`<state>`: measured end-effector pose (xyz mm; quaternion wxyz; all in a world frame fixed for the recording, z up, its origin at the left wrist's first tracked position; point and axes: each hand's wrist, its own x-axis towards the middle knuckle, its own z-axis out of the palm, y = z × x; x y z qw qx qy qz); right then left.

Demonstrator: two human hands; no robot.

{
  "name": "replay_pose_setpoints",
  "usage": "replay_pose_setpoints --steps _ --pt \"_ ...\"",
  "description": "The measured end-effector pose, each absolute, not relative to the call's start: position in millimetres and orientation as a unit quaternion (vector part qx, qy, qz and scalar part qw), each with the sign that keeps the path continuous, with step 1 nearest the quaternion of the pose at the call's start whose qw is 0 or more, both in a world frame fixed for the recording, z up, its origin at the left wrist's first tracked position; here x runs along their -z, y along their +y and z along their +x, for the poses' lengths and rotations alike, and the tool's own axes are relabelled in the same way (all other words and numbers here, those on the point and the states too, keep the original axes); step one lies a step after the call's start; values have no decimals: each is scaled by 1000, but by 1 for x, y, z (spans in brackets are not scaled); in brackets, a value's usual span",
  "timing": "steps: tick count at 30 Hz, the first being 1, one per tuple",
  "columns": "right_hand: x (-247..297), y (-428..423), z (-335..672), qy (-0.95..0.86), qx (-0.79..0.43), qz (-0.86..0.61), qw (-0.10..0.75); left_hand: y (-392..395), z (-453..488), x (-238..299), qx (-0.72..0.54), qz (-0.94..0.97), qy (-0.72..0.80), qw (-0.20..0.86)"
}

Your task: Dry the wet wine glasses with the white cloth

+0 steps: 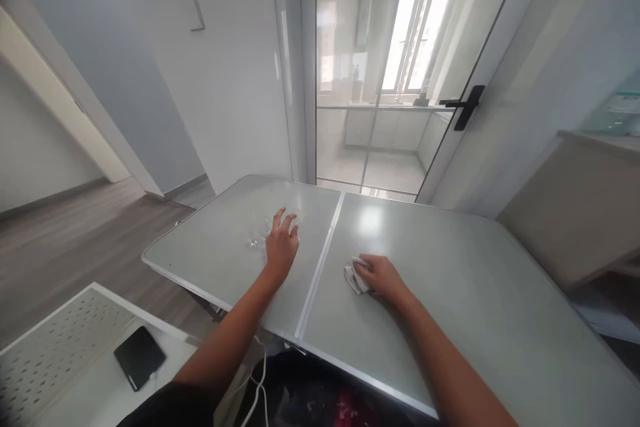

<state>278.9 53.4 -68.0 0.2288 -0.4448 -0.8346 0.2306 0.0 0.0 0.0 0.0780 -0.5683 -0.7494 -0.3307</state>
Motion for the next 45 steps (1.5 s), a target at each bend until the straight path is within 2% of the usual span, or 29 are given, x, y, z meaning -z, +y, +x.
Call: replay_pose_setpoints --steps 7,13,17,24,28,31,35,37,39,41,45 --pt "67 52 278 -828 -240 -448 237 -5 -1 -1 325 -577 -746 76" --pt "68 53 279 -834 -236 -444 229 -5 8 15 355 -636 -685 14" --pt "68 52 280 -834 -235 -445 227 -2 11 26 339 -631 -698 -9" --pt "61 49 278 -828 -247 -453 221 1 12 33 348 -607 -714 12" --pt "58 46 276 -818 -260 -460 228 -2 9 27 370 -597 -712 -19" --pt "57 45 277 -772 -302 -471 301 -15 1 19 453 -567 -686 -65" --pt "63 49 277 -554 -432 -506 500 -46 -14 19 589 -442 -645 -204" --pt "67 51 276 -457 -497 -509 534 -59 -22 24 629 -375 -643 -224" --pt "71 52 274 -438 -516 -511 529 -68 -31 30 651 -336 -650 -202" --pt "71 50 273 -494 -476 -524 506 -69 -38 36 645 -312 -673 -186" --pt "63 45 272 -657 -246 -548 455 -58 -49 44 579 -307 -730 -193"
